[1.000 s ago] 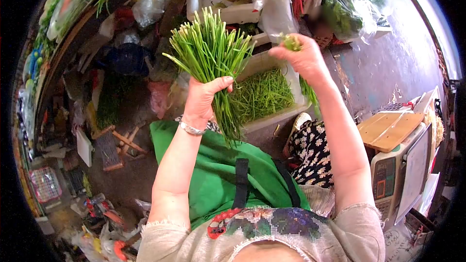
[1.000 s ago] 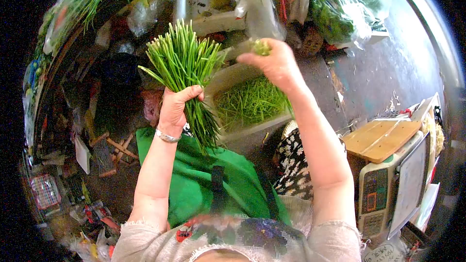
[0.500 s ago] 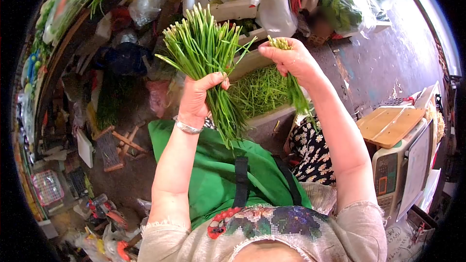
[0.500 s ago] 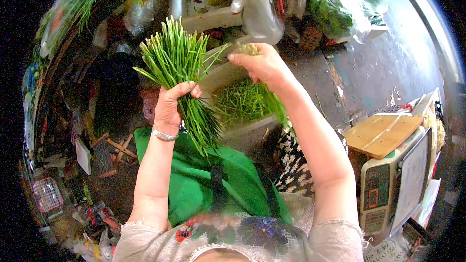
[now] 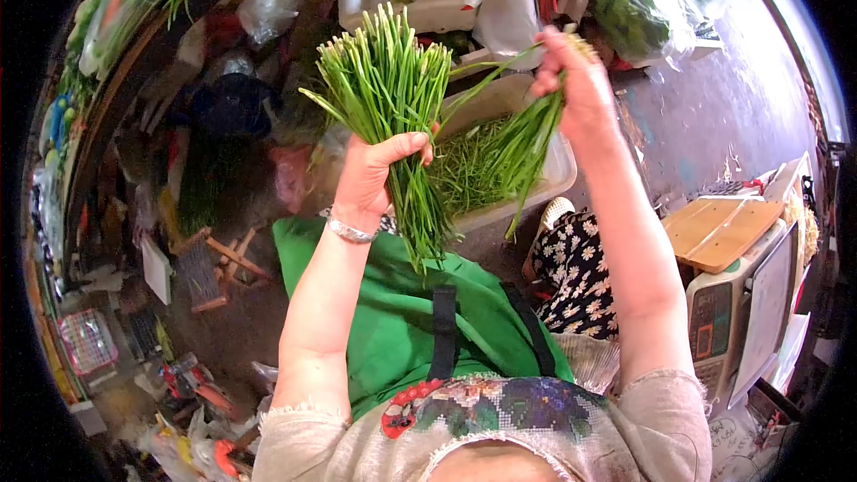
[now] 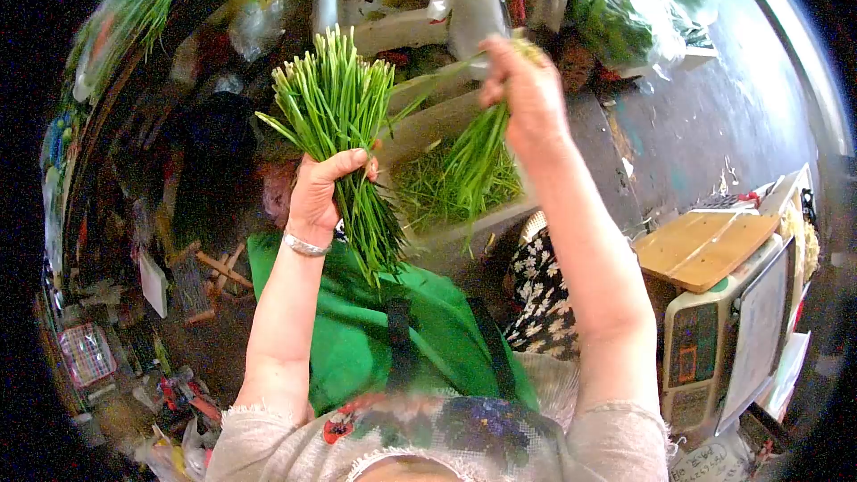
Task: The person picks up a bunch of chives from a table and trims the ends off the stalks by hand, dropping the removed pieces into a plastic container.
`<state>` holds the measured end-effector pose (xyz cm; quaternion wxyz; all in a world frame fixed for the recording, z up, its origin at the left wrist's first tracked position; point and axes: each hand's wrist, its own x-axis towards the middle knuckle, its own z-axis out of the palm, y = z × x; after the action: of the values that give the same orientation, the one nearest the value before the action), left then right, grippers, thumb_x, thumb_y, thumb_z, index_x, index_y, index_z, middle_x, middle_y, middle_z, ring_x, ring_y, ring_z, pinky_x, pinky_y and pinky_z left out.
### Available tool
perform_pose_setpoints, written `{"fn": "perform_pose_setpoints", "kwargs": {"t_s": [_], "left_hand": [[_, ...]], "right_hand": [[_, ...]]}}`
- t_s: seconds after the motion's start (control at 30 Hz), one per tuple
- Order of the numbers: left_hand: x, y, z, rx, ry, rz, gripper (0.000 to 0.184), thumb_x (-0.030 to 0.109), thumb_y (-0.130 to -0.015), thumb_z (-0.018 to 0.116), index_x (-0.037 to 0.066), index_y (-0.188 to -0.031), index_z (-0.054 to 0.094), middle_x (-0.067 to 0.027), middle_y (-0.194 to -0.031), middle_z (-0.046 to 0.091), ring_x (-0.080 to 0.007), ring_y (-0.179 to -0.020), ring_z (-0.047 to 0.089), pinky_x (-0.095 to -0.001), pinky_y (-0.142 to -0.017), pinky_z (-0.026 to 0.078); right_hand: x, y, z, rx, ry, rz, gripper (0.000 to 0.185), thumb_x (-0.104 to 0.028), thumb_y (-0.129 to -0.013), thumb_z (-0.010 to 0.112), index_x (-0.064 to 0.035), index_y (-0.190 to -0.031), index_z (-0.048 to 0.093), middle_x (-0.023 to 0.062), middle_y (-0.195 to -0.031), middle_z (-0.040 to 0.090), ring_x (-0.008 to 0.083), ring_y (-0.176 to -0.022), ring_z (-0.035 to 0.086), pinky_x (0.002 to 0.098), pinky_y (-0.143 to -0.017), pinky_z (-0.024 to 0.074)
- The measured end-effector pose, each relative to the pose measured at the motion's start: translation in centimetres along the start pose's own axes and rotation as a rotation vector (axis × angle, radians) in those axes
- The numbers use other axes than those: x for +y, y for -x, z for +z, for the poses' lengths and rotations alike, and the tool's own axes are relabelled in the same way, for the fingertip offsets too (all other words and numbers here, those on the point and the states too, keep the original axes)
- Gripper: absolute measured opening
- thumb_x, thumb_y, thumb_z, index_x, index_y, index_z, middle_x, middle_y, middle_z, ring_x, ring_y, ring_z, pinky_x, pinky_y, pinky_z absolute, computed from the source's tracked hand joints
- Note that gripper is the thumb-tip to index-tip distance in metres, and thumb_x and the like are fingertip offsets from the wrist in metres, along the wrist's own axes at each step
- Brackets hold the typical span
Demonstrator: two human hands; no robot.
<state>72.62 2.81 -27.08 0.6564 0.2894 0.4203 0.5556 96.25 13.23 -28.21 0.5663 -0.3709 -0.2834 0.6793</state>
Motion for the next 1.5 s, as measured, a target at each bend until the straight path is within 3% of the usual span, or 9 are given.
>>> {"fn": "perform_pose_setpoints", "kwargs": {"t_s": [0.2,0.27,0.37,0.43,0.5,0.63,0.97,1.13,1.5], "left_hand": [[0.5,0.1,-0.1,0.011,-0.073,0.01,0.04,-0.002,-0.074,0.069,-0.001,-0.112,0.057,-0.0139,-0.096,0.066,-0.0168,-0.068,0.063,-0.0281,-0.062,0.053],[0.3,0.1,0.0,0.014,-0.079,0.02,0.04,-0.002,-0.073,0.069,0.0,-0.112,0.057,-0.0133,-0.095,0.066,-0.0166,-0.068,0.063,-0.0279,-0.062,0.053],[0.2,0.0,0.2,0.003,-0.078,0.023,0.038,-0.005,-0.073,0.068,-0.001,-0.109,0.057,-0.0127,-0.093,0.066,-0.017,-0.069,0.063,-0.0275,-0.061,0.054],[0.0,0.1,0.4,-0.008,-0.063,0.019,0.035,-0.007,-0.073,0.068,-0.002,-0.107,0.058,-0.0128,-0.092,0.066,-0.0176,-0.069,0.063,-0.0273,-0.06,0.054],[-0.3,0.2,0.5,0.013,-0.081,0.039,0.034,-0.006,-0.074,0.069,-0.001,-0.106,0.059,-0.0107,-0.091,0.066,-0.0168,-0.069,0.063,-0.0269,-0.059,0.054],[-0.5,0.2,0.8,-0.017,-0.099,0.042,0.032,-0.005,-0.075,0.069,0.0,-0.105,0.059,-0.0092,-0.091,0.065,-0.0163,-0.068,0.062,-0.027,-0.059,0.053],[-0.2,0.0,0.1,-0.043,-0.115,0.095,0.033,-0.005,-0.075,0.067,-0.003,-0.107,0.059,-0.0164,-0.093,0.065,-0.0184,-0.07,0.062,-0.0283,-0.06,0.054],[-0.3,0.3,0.7,-0.018,-0.135,0.089,0.033,-0.004,-0.074,0.07,0.0,-0.105,0.059,-0.0087,-0.092,0.065,-0.0171,-0.072,0.062,-0.029,-0.06,0.053],[-0.8,0.3,1.2,0.014,-0.088,0.049,0.034,-0.004,-0.076,0.069,0.003,-0.108,0.058,-0.0068,-0.09,0.065,-0.0161,-0.072,0.062,-0.0288,-0.059,0.053]], "right_hand": [[-4.4,-0.7,-2.0,0.195,0.069,-0.428,0.01,-0.016,-0.087,0.064,-0.0071,-0.086,0.062,0.0029,-0.076,0.063,0.0099,-0.062,0.055,0.0236,-0.053,0.044],[-3.6,-0.8,-1.6,0.056,0.199,-0.392,0.009,-0.016,-0.088,0.062,-0.0073,-0.088,0.063,0.0048,-0.08,0.067,0.0109,-0.065,0.056,0.0244,-0.058,0.0448],[-1.4,0.6,0.5,-0.124,0.208,-0.095,0.01,-0.014,-0.086,0.06,-0.0053,-0.088,0.064,0.0041,-0.075,0.065,0.0113,-0.06,0.054,0.025,-0.056,0.0428],[-0.1,1.3,1.4,-0.259,0.268,-0.018,0.015,-0.018,-0.088,0.063,-0.0039,-0.09,0.061,0.0023,-0.073,0.061,0.009,-0.056,0.054,0.0225,-0.051,0.0453],[0.7,2.3,2.8,-0.286,0.344,0.041,0.018,-0.018,-0.085,0.068,-0.0033,-0.094,0.062,-0.0016,-0.07,0.057,0.0051,-0.051,0.047,0.0195,-0.046,0.0397],[2.0,2.7,2.9,-0.362,0.489,0.092,0.013,-0.014,-0.082,0.071,-0.0038,-0.088,0.064,-0.0046,-0.066,0.055,0.0028,-0.05,0.045,0.0183,-0.043,0.036],[-0.2,2.0,1.9,-0.274,0.606,0.062,0.015,-0.012,-0.079,0.072,-0.004,-0.089,0.064,-0.006,-0.063,0.052,0.0023,-0.049,0.043,0.0187,-0.043,0.0338],[0.8,2.7,3.0,-0.303,0.36,0.203,0.021,-0.016,-0.083,0.071,-0.003,-0.096,0.061,-0.0054,-0.063,0.052,0.0031,-0.045,0.041,0.0195,-0.041,0.0335],[2.1,2.8,2.7,-0.279,0.137,0.217,0.019,-0.02,-0.084,0.07,-0.0096,-0.079,0.056,-0.0049,-0.061,0.047,0.0058,-0.047,0.043,0.0235,-0.045,0.0357]]}}
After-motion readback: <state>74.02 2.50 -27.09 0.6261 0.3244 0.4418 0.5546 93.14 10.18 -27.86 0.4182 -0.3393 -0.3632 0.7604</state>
